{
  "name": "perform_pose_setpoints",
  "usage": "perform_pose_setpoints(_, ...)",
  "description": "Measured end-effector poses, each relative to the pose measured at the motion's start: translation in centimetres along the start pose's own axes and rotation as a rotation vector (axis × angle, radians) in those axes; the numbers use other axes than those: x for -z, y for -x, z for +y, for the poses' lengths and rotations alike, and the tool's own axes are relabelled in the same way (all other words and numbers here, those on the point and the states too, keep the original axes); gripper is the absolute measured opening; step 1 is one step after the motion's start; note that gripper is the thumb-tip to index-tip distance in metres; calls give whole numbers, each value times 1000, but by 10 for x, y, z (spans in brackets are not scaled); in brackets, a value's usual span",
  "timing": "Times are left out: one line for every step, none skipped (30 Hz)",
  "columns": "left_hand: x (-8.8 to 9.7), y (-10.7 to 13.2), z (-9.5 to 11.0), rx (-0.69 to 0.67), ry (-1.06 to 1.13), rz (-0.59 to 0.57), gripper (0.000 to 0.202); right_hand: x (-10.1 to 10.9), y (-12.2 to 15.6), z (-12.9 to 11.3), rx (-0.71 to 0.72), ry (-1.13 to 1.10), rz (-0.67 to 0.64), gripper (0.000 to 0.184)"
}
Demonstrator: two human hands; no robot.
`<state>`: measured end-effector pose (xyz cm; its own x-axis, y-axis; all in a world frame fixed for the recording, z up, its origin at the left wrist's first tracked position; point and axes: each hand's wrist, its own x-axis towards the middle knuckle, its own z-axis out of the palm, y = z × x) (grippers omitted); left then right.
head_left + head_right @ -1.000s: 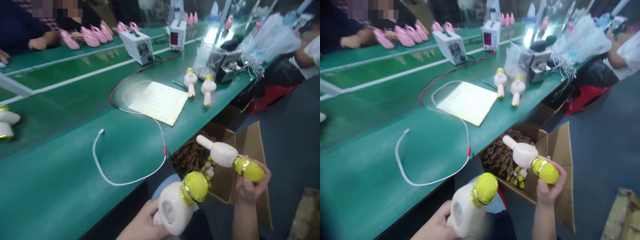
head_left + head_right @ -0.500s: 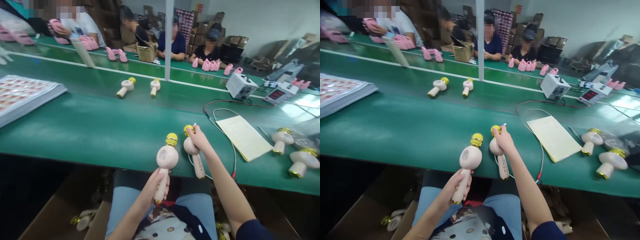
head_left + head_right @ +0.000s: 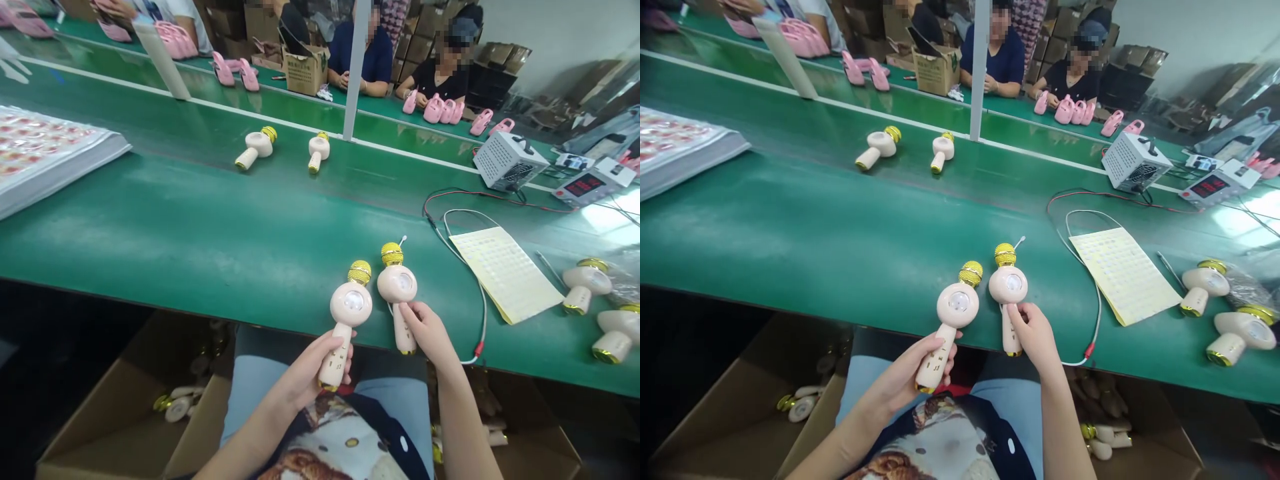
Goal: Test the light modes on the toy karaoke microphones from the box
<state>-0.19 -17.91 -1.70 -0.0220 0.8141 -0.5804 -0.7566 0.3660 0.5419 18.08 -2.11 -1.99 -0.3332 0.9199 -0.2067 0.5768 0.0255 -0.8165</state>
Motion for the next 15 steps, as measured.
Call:
perform_pose_setpoints(-2, 0, 0, -16, -6, 18, 33, -2, -1, -1, -16, -39, -6, 46)
perform_pose_setpoints(-3, 0, -1, -36, -15, 32, 34, -4, 0, -2, -29, -71, -15, 49)
perform_pose_setpoints(-5, 0, -2, -54, -23, 37, 34, -6, 2, -4, -41, -126, -21, 51)
perform_pose_setpoints(-5, 0, -2, -69, -22, 32, 34, -7, 7, -6, -56, -222, -23, 52)
perform_pose_setpoints(-6, 0, -3, -77, -11, 16, 34, -8, 14, -9, -83, -359, -34, 52)
perform_pose_setpoints(-5, 0, -4, -83, 6, -7, 34, -10, 23, -11, -120, -530, -59, 52)
perform_pose_setpoints(-4, 1, -5, -90, 24, -30, 35, -11, 34, -13, -159, -722, -99, 50)
perform_pose_setpoints(-3, 1, -7, -98, 45, -52, 36, -14, 45, -14, -196, -910, -151, 46)
perform_pose_setpoints(-1, 2, -8, -106, 63, -67, 35, -16, 57, -15, -227, -1060, -207, 42)
perform_pose_setpoints(1, 3, -9, -111, 76, -73, 34, -20, 68, -15, -243, -1147, -268, 39)
perform_pose_setpoints(2, 5, -11, -116, 82, -71, 32, -24, 78, -14, -249, -1194, -316, 36)
perform_pose_setpoints(4, 6, -13, -118, 80, -64, 30, -29, 87, -14, -250, -1211, -339, 34)
perform_pose_setpoints(4, 7, -14, -120, 71, -54, 30, -35, 94, -13, -251, -1204, -349, 33)
perform_pose_setpoints(4, 8, -15, -124, 57, -41, 30, -40, 99, -13, -248, -1187, -351, 32)
perform_pose_setpoints(4, 9, -16, -133, 42, -27, 31, -44, 102, -13, -237, -1167, -347, 32)
